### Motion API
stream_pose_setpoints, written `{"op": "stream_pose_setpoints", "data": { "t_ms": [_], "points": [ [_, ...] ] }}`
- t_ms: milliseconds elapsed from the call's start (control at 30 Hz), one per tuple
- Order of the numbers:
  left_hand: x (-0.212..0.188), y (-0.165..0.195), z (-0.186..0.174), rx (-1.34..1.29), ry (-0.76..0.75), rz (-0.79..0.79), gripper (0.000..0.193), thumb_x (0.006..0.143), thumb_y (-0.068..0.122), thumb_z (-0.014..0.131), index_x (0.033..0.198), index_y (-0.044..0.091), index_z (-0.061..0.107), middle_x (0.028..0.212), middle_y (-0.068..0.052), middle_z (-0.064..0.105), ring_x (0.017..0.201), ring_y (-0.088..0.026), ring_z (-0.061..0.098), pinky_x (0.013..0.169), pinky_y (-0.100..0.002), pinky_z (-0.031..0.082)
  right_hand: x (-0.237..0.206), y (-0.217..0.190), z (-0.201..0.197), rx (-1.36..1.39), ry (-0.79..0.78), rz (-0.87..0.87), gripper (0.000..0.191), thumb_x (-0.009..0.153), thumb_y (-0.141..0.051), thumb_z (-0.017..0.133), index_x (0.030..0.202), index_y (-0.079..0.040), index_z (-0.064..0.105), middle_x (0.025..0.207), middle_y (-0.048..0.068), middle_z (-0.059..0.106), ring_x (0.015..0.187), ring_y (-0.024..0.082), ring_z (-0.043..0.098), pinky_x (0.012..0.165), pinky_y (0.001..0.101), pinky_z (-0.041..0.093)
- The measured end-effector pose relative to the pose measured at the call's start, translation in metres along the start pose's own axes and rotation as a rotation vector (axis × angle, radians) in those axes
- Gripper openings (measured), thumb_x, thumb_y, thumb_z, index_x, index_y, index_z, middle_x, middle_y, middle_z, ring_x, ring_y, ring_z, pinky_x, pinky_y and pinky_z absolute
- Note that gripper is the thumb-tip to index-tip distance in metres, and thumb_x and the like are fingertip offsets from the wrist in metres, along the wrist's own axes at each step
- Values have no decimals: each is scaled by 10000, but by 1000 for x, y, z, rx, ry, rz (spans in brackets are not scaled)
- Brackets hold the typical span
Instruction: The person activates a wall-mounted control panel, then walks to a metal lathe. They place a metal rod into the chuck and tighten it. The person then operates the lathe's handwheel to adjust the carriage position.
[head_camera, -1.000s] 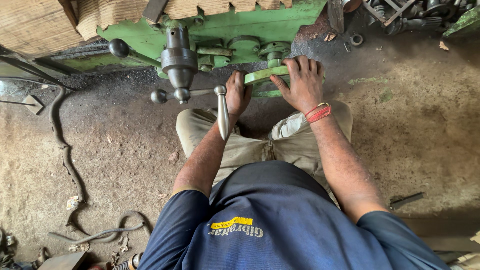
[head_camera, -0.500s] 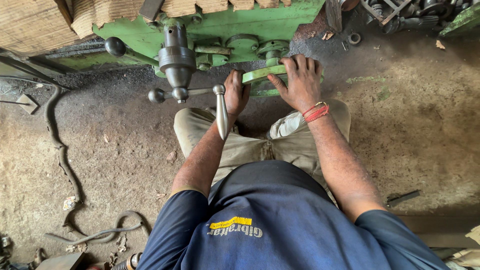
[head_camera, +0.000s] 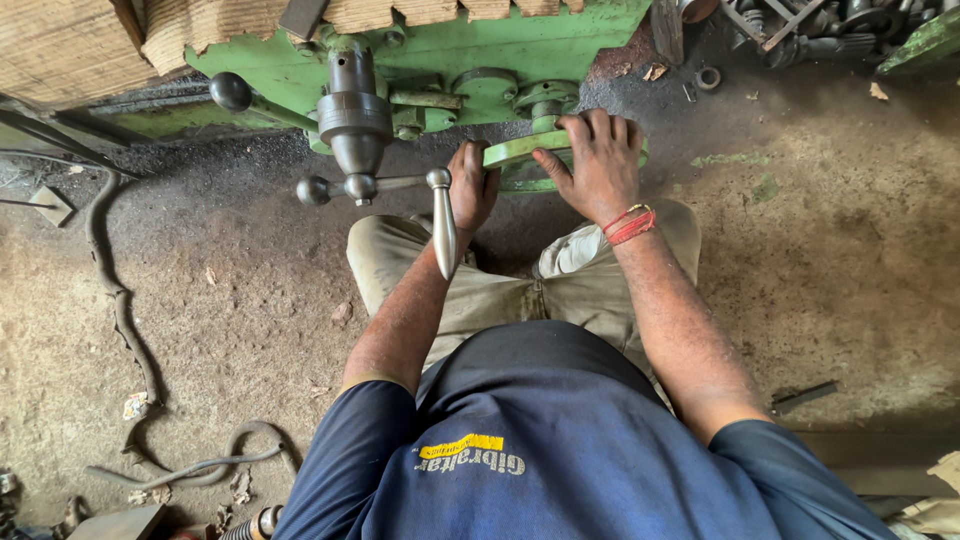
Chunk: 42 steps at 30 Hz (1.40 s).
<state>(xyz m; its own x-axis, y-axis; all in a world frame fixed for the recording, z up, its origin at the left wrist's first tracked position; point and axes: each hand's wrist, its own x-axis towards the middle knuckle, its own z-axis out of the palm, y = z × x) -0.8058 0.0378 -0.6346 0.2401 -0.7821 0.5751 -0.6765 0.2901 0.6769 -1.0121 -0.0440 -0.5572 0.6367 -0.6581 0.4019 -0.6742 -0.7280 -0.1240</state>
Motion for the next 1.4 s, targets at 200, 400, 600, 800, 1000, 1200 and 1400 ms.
{"op": "stream_pose_setpoints", "data": {
  "t_ms": [200,400,600,800,1000,1200,1400],
  "points": [
    [-2,1,-1,-55,25,-6,289,877,-51,675,1136,-14,552,994,-189,608,882,-371,642,748,-456,519,-1,-4,-2,16,49,-2,514,1044,-617,662,1243,-144,643,1120,94,561,1069,336,538,975,552,384],
    [-1,0,-7,-39,78,29,326,814,-40,700,1106,-20,556,974,-211,593,874,-414,622,745,-480,505,5,-10,-3,26,83,-16,477,1017,-568,726,1237,-153,645,1146,100,586,1069,361,551,936,540,408],
    [-5,-5,-8,-1,40,-39,335,832,-6,716,1105,11,524,981,-209,588,886,-438,618,747,-498,508,6,-11,0,1,80,-32,464,1018,-567,718,1237,-163,651,1153,93,605,1065,355,561,978,543,415],
    [-5,-5,-12,12,29,-10,352,861,11,717,1141,4,504,987,-219,578,888,-464,606,737,-520,504,9,-11,1,-17,78,-31,483,1016,-591,694,1234,-162,653,1155,89,613,1060,349,570,988,548,413],
    [-5,-5,-9,0,14,-50,358,871,12,709,1161,7,500,1006,-224,591,887,-444,633,733,-497,522,11,-12,-1,-70,80,-35,482,1006,-610,686,1198,-168,676,1117,82,606,1043,344,568,969,540,416],
    [-3,1,-10,24,65,-7,429,828,13,739,1202,-4,527,1015,-216,600,920,-456,617,790,-519,511,12,-12,-2,-40,67,-29,487,1004,-606,702,1199,-160,687,1093,101,591,1039,350,548,895,526,408],
    [15,19,1,132,-67,-51,437,806,160,777,1159,30,556,1068,-185,619,1015,-430,604,861,-526,474,10,-11,-1,-76,58,-30,503,996,-612,696,1201,-153,679,1086,110,571,1045,337,527,910,529,383]
  ]
}}
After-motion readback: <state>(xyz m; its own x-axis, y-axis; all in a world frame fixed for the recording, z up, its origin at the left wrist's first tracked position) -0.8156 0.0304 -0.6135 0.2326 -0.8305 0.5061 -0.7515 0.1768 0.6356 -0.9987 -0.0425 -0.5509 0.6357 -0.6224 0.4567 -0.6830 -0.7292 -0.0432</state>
